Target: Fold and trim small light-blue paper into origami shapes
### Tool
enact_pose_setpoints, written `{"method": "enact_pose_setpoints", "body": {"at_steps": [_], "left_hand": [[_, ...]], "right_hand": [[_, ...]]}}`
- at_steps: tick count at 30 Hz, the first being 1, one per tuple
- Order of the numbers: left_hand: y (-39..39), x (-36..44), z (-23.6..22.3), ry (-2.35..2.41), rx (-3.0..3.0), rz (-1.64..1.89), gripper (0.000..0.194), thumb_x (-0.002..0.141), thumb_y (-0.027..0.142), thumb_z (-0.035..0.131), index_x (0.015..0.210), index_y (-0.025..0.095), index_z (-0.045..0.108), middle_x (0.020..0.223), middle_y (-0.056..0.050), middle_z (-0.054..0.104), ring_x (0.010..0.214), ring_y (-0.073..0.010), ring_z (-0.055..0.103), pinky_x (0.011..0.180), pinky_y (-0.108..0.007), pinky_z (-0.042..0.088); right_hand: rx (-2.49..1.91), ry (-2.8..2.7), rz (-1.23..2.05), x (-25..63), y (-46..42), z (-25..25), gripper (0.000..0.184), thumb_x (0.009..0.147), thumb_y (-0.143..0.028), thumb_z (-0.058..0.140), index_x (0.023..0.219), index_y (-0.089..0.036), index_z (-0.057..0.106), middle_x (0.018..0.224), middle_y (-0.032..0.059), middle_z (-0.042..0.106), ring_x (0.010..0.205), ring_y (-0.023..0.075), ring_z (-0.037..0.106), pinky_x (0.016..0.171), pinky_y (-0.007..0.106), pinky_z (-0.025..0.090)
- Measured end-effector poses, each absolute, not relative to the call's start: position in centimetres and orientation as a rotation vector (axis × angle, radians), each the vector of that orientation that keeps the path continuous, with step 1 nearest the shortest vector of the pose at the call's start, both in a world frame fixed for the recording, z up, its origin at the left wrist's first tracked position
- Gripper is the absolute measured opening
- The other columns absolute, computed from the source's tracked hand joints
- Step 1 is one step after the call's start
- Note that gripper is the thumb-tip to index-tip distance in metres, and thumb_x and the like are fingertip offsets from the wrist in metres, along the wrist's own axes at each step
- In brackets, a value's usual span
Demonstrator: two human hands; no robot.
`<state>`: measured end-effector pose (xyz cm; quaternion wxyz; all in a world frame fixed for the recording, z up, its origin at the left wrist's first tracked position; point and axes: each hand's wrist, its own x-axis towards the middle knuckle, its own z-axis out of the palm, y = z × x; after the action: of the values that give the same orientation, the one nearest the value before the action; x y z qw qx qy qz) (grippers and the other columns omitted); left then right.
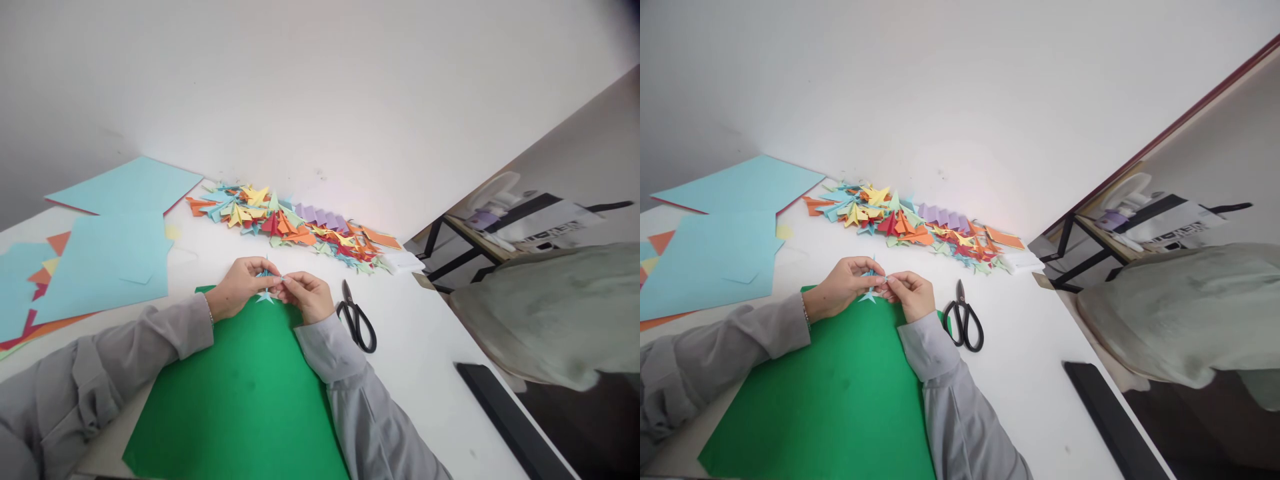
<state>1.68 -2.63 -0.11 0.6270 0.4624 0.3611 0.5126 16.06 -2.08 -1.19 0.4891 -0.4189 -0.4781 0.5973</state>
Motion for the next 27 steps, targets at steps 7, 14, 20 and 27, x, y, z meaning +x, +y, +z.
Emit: {"method": "enact_pose_setpoints", "body": {"at_steps": [7,14,20,27], "left_hand": [[-2.61,1.55,-0.18,0.852,1.065,1.187,0.020,0.055,0.019,0.073,0.067,0.012,0.059,0.057,0.002,0.057,0.053,-0.0086,0.053,0.053,-0.022,0.042],[-2.46,1.46,-0.53,0.833,1.094,1.186,0.022,0.055,0.015,0.072,0.072,0.011,0.059,0.062,0.001,0.058,0.056,-0.0093,0.056,0.056,-0.024,0.044],[-2.35,1.40,-0.66,0.828,1.142,1.197,0.021,0.057,0.015,0.071,0.074,0.011,0.060,0.063,0.001,0.058,0.057,-0.0091,0.055,0.057,-0.024,0.044],[-2.40,1.53,-0.60,0.842,1.156,1.201,0.020,0.057,0.014,0.071,0.074,0.011,0.060,0.062,0.000,0.058,0.056,-0.0100,0.055,0.057,-0.025,0.044]], "right_hand": [[-1.004,-1.192,1.410,15.87,-2.25,-0.60,0.025,0.052,-0.035,0.075,0.063,-0.017,0.062,0.050,-0.0014,0.065,0.043,0.0100,0.058,0.042,0.020,0.044],[-1.038,-1.198,1.421,15.90,-2.18,-0.36,0.031,0.047,-0.038,0.077,0.062,-0.016,0.061,0.047,-0.0022,0.063,0.042,0.0098,0.057,0.042,0.020,0.043],[-1.017,-1.275,1.466,16.03,-2.05,-0.50,0.033,0.051,-0.043,0.075,0.064,-0.015,0.063,0.047,-0.0022,0.062,0.041,0.0089,0.055,0.042,0.020,0.042],[-0.987,-1.362,1.439,15.89,-2.19,-0.76,0.030,0.061,-0.043,0.068,0.065,-0.016,0.058,0.048,-0.0031,0.059,0.039,0.0092,0.054,0.041,0.022,0.041]]}}
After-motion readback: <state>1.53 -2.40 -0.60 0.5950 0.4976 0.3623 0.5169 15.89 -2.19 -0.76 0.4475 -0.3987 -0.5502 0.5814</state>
